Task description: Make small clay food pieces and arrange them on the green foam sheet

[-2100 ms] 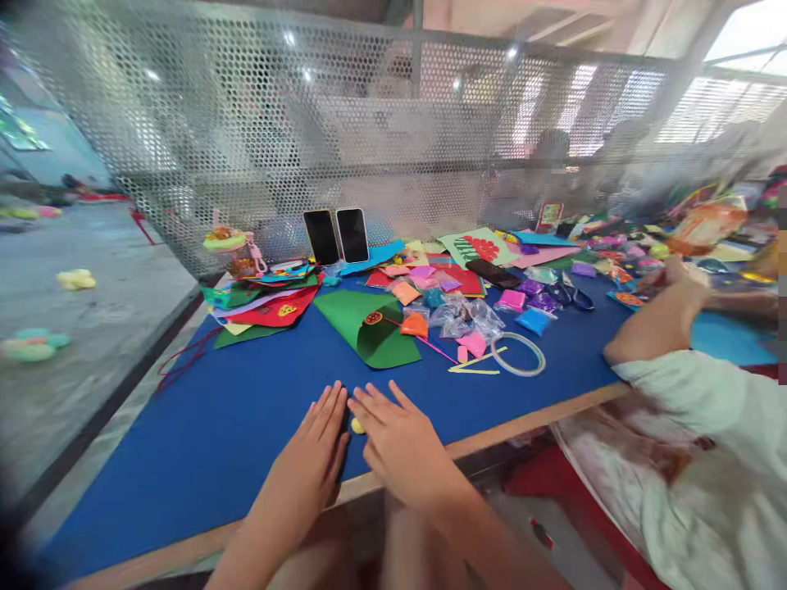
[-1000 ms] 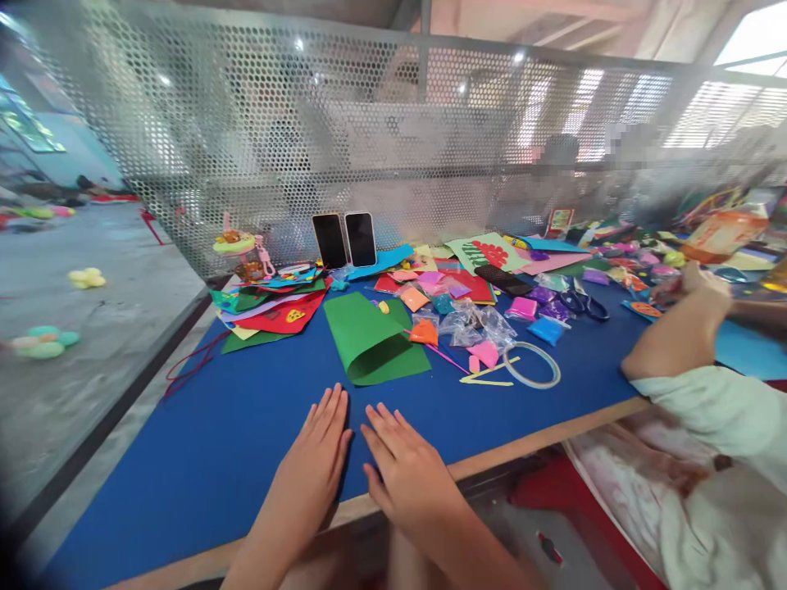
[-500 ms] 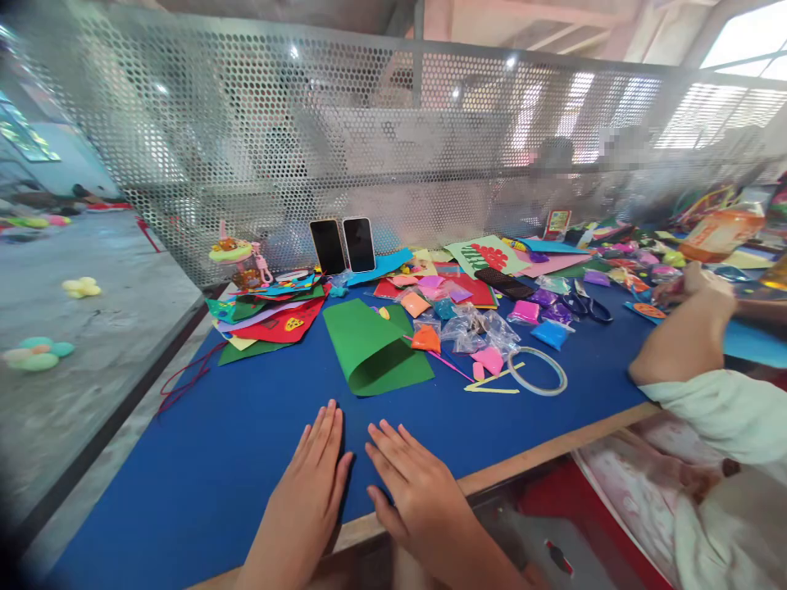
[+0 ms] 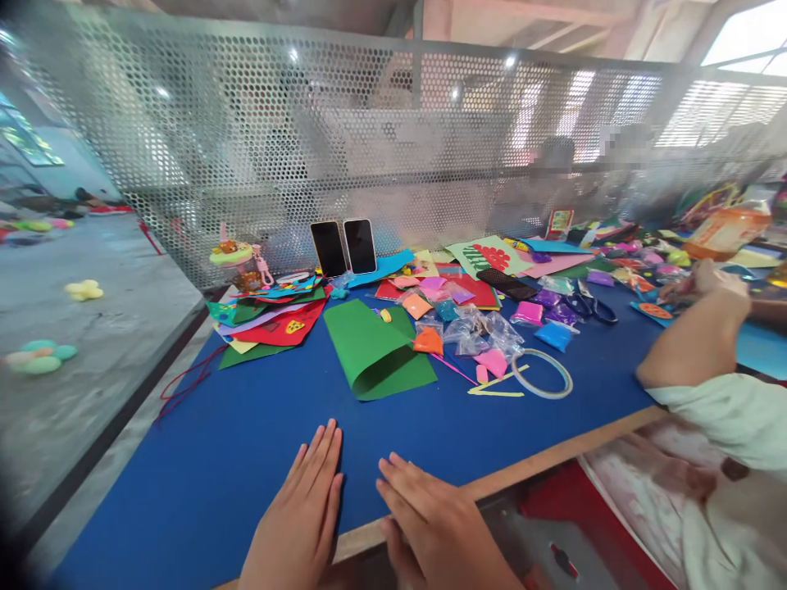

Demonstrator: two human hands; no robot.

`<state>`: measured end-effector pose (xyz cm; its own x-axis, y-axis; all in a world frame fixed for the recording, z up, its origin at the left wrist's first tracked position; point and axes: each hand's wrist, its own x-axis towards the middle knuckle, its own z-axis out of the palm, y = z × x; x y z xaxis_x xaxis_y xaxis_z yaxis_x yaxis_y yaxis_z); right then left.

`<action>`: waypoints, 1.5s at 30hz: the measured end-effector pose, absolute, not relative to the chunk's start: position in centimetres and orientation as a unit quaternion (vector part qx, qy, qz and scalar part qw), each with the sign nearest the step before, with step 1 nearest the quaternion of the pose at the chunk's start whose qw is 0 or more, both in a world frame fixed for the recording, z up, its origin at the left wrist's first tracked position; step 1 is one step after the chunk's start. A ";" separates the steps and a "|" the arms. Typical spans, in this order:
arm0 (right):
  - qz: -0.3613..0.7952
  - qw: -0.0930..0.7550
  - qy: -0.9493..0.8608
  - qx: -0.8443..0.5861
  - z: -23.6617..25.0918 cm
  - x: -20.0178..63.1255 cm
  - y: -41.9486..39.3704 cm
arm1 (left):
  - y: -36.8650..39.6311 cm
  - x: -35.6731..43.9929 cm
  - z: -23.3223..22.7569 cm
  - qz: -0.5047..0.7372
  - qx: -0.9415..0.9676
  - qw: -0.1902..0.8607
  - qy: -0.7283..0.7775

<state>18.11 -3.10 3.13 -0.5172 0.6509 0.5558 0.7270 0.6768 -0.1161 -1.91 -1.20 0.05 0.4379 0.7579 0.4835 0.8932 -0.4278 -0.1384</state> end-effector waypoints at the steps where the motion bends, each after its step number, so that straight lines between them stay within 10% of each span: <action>1: -0.064 0.282 -0.875 -0.390 3.1 17.9 -2.9 | -1.2 -1.9 0.0 -0.179 -0.826 0.191 -0.499; 45: -0.073 0.232 -0.859 -0.450 0.0 19.2 2.1 | -0.1 0.4 0.7 -0.110 -0.847 0.151 -0.497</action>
<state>19.16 2.12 0.04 -0.4874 0.7391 0.4649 0.8072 0.5844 -0.0829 0.44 -0.08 0.69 0.4816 0.8089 0.3372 0.8756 -0.4603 -0.1464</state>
